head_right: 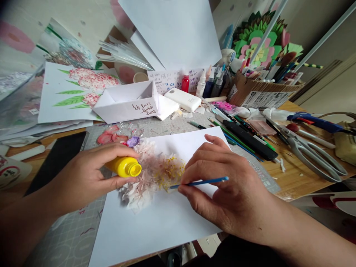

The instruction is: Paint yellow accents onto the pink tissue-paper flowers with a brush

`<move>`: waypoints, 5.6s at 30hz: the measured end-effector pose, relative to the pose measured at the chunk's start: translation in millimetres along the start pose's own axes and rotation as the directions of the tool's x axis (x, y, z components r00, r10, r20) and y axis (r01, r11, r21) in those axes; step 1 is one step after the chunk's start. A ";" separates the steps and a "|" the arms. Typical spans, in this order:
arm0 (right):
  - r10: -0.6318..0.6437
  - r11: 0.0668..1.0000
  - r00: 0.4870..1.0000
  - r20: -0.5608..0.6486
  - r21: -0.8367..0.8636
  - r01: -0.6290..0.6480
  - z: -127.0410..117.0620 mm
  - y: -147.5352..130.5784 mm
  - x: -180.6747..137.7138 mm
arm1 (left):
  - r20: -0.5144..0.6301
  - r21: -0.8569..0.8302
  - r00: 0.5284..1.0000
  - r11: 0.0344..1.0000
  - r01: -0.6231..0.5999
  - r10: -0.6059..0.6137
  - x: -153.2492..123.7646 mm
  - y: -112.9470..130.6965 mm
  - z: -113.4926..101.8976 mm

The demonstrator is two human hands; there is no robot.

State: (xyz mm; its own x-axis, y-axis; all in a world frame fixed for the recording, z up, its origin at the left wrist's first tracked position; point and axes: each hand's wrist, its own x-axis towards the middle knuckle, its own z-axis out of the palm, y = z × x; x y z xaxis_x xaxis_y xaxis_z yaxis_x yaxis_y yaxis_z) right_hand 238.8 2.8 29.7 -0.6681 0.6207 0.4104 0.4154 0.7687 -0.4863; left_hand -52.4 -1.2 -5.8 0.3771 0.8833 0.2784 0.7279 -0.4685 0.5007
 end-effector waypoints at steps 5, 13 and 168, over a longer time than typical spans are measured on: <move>0.014 1.000 1.000 -0.026 0.012 -0.014 0.1 0.6 -0.9 | -0.003 -0.021 1.000 1.000 0.012 -0.012 -0.2 1.6 0.0; 0.008 1.000 1.000 -0.024 0.022 -0.007 3.0 0.1 2.0 | -0.008 -0.021 1.000 0.999 -0.024 0.024 -1.8 -1.8 0.8; 0.115 0.976 0.918 -0.380 0.213 -0.033 1.1 4.0 16.9 | -0.038 -0.128 0.996 0.989 0.072 -0.077 0.1 3.5 -1.0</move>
State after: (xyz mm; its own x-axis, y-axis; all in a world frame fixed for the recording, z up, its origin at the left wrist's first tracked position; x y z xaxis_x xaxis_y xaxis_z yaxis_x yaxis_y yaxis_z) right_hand 228.5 16.2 33.8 -0.3308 0.7163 0.6144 0.2964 0.6969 -0.6530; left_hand -50.3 -2.8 -3.2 0.2978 0.9158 0.2695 0.6738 -0.4016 0.6202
